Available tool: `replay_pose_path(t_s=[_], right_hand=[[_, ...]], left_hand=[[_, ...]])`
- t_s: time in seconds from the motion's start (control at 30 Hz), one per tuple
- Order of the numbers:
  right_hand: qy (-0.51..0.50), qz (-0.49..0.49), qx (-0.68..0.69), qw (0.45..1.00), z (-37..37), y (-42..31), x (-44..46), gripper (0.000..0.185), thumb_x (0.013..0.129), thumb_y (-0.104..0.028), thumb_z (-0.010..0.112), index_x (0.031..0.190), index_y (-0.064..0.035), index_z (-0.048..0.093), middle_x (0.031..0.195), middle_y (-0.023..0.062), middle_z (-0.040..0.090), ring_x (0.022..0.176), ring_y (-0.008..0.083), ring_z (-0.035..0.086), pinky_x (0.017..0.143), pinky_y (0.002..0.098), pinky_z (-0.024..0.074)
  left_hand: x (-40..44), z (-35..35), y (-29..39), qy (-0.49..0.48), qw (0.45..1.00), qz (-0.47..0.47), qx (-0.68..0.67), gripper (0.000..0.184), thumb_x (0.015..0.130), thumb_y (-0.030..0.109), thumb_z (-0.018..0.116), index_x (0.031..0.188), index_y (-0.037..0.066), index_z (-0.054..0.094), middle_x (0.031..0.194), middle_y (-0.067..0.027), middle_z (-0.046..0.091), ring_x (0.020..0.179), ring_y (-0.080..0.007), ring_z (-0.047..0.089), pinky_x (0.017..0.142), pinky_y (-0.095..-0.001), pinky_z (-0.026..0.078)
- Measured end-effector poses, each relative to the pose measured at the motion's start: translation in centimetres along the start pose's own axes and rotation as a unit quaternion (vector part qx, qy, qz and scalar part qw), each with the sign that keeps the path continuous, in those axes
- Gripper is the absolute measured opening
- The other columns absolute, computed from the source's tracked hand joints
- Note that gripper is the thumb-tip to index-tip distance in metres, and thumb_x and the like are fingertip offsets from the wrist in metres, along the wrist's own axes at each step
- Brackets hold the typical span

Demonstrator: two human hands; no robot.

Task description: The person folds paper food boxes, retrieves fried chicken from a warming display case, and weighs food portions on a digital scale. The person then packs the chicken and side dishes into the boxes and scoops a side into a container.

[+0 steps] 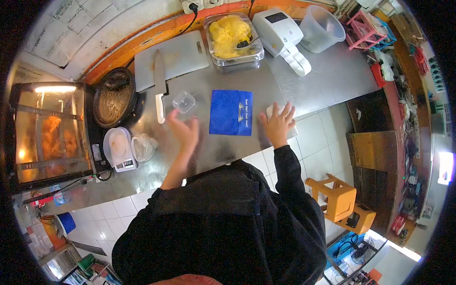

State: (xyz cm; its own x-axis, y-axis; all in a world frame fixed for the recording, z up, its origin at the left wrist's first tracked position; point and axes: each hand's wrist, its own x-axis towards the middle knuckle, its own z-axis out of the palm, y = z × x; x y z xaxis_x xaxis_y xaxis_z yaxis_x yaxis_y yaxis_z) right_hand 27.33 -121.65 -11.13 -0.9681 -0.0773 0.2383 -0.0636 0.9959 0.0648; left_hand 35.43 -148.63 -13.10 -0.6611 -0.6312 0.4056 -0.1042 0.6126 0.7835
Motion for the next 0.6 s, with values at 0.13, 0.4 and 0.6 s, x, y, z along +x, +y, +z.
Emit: replay_pose_path(t_s=[0.13, 0.4, 0.6], right_hand=[[0.001, -0.11, 0.185, 0.977, 1.8, -2.2, -0.4, 0.043, 0.081, -0.026, 0.063, 0.118, -0.0098, 0.051, 0.107, 0.0217, 0.05, 0.099, 0.0386, 0.05, 0.082, 0.0474, 0.0432], [-0.112, -0.021, 0.282, 0.953, 2.4, -6.4, -0.3, 0.058, 0.074, -0.033, 0.068, 0.12, -0.0059, 0.045, 0.102, 0.0196, 0.047, 0.094, 0.038, 0.054, 0.073, 0.0436, 0.0492], [-0.17, -0.035, 0.235, 0.956, 1.4, -6.9, 1.0, 0.067, 0.072, -0.026, 0.065, 0.129, -0.0065, 0.036, 0.107, 0.0212, 0.046, 0.094, 0.0405, 0.054, 0.074, 0.0454, 0.0497]], left_hand=[[-4.1, 5.9, 6.9, -0.237, 0.951, 0.02, 0.199, 0.096, 0.066, 0.032, 0.073, 0.14, 0.001, 0.019, 0.135, -0.0275, 0.026, 0.123, -0.0438, 0.029, 0.095, -0.0575, 0.029], [-1.2, 6.6, 7.0, -0.348, 0.909, -0.068, 0.218, 0.109, 0.067, 0.035, 0.071, 0.145, 0.007, 0.001, 0.135, -0.0304, 0.028, 0.125, -0.0471, 0.027, 0.094, -0.0619, 0.03], [0.4, 2.8, 3.8, -0.318, 0.902, -0.124, -0.265, 0.088, 0.077, -0.002, 0.051, 0.147, 0.013, 0.0, 0.112, -0.0277, 0.055, 0.084, -0.0396, 0.061, 0.08, -0.0427, 0.048]])
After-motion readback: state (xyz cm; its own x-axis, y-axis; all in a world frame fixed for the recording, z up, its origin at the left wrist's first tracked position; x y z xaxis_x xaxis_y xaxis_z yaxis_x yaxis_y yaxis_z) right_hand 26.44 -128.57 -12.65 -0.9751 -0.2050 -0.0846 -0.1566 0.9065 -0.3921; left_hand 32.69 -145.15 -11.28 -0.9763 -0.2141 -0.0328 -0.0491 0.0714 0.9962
